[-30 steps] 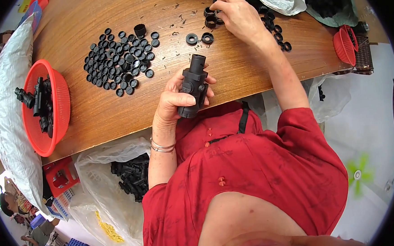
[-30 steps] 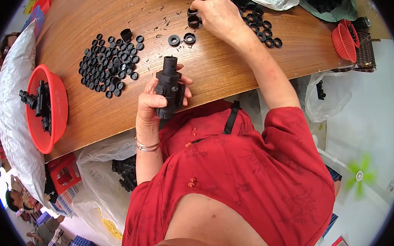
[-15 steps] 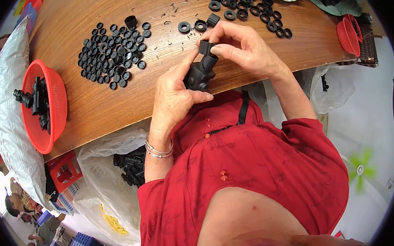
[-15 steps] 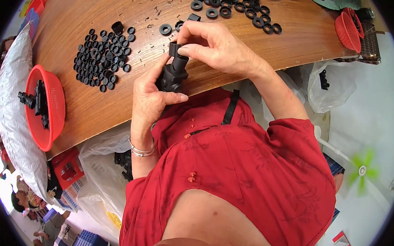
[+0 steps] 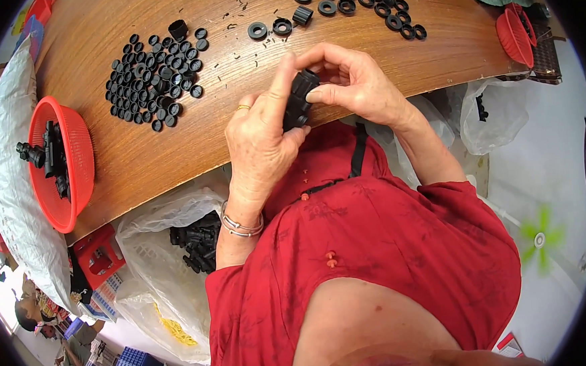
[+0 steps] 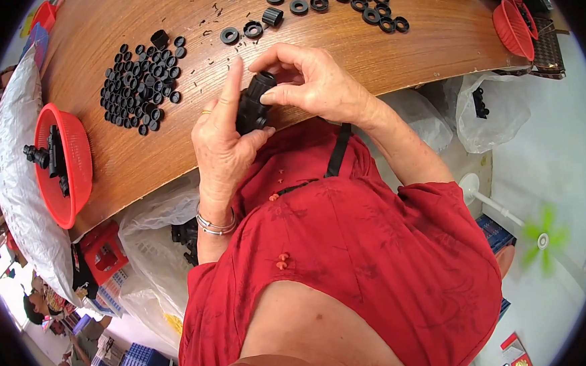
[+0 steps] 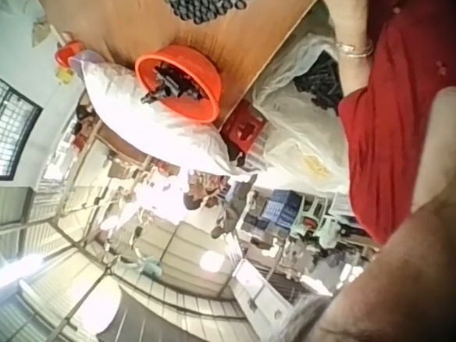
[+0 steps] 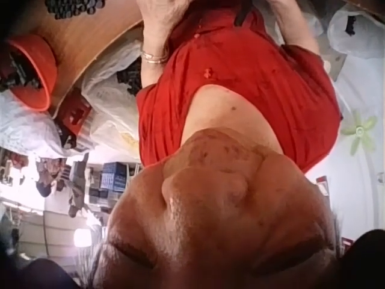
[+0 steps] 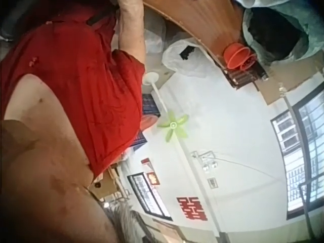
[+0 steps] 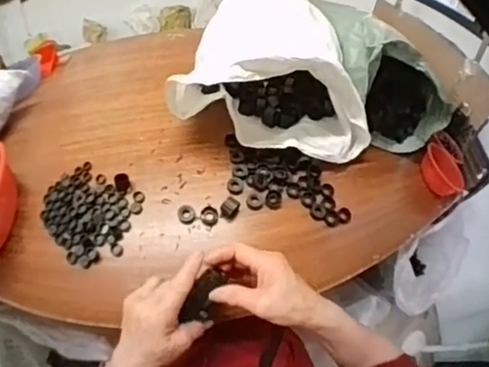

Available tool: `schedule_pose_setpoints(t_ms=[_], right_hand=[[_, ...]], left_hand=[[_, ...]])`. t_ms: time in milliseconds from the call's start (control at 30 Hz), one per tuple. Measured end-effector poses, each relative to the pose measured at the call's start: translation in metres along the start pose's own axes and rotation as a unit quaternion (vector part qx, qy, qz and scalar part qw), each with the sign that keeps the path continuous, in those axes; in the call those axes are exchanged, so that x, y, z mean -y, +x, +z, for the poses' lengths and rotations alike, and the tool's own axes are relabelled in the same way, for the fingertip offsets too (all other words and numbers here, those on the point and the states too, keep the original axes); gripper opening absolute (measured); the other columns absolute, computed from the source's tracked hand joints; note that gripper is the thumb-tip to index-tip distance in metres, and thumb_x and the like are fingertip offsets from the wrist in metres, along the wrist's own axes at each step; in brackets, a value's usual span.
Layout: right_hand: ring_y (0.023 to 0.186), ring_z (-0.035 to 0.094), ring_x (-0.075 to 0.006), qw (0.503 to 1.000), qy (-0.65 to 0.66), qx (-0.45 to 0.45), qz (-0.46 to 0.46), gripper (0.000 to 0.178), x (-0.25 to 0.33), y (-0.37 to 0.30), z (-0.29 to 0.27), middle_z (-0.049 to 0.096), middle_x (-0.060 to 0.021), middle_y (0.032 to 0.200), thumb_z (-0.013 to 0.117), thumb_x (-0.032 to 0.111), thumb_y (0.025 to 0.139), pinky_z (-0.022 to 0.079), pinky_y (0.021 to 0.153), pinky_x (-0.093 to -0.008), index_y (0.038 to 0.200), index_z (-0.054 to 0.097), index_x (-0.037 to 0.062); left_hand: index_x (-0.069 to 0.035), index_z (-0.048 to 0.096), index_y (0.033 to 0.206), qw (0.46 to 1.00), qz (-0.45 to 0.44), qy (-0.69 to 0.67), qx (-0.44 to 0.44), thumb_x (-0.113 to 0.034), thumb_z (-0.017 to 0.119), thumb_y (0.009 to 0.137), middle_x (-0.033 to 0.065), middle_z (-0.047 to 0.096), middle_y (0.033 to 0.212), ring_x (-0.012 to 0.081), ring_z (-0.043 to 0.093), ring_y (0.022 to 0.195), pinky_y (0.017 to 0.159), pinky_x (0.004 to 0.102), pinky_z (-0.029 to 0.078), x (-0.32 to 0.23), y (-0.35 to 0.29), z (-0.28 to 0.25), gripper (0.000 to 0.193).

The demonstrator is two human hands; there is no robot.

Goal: The person assembles plastic scopes by fitting plastic caps and ring components onto the scope bodies by hand.

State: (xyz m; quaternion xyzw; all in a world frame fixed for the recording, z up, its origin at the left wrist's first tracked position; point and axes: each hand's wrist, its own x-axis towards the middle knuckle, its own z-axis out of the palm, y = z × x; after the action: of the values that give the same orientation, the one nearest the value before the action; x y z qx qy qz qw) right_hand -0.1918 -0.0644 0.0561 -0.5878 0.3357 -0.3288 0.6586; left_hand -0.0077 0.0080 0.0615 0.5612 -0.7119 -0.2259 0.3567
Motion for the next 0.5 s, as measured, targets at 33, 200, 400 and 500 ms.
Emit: schedule_pose_setpoints(t_ms=[33,200,400,500], right_hand=[[0.094,0.062,-0.0110,0.999,0.007,0.034,-0.007,0.034,-0.002,0.004,-0.004,0.065,-0.0058,0.100,0.070,0.003,0.083,0.052,0.081,-0.0248,0.115,0.060,0.0001],[0.073,0.064,-0.0136,0.952,-0.292,-0.072,-0.062,0.020,-0.009,0.051,-0.023,0.065,-0.0032,0.090,0.063,0.012,0.090,0.054,0.063,-0.0282,0.108,0.067,0.0050],[0.075,0.064,-0.0269,0.763,-0.588,-0.134,-0.231,0.013,-0.039,0.064,-0.027,0.061,-0.0069,0.087,0.067,0.015,0.084,0.054,0.067,-0.0354,0.096,0.068,0.0088],[0.079,0.063,-0.0237,0.770,-0.548,-0.147,-0.292,0.008,-0.036,0.045,-0.033,0.060,-0.0060,0.084,0.068,0.013,0.082,0.054,0.066,-0.0339,0.088,0.065,0.0088]], left_hand=[[-0.016,0.045,0.144,1.000,-0.001,0.001,-0.001,-0.002,0.079,0.055,0.0103,0.068,0.096,0.0250,0.066,0.083,0.077,0.0349,0.052,0.002,-0.001,0.003,0.096],[-0.012,0.043,0.145,0.929,-0.122,-0.348,-0.014,0.003,0.078,0.059,0.0085,0.067,0.108,0.0180,0.064,0.094,0.087,0.0291,0.050,0.010,-0.006,0.014,0.094],[-0.005,0.041,0.139,0.780,-0.253,-0.568,-0.075,0.008,0.075,0.061,0.0111,0.066,0.099,0.0201,0.066,0.087,0.080,0.0335,0.055,0.022,-0.013,0.008,0.086],[-0.004,0.038,0.137,0.717,-0.247,-0.649,-0.060,0.007,0.075,0.061,0.0140,0.065,0.097,0.0237,0.068,0.085,0.078,0.0362,0.057,0.035,-0.018,0.005,0.085]])
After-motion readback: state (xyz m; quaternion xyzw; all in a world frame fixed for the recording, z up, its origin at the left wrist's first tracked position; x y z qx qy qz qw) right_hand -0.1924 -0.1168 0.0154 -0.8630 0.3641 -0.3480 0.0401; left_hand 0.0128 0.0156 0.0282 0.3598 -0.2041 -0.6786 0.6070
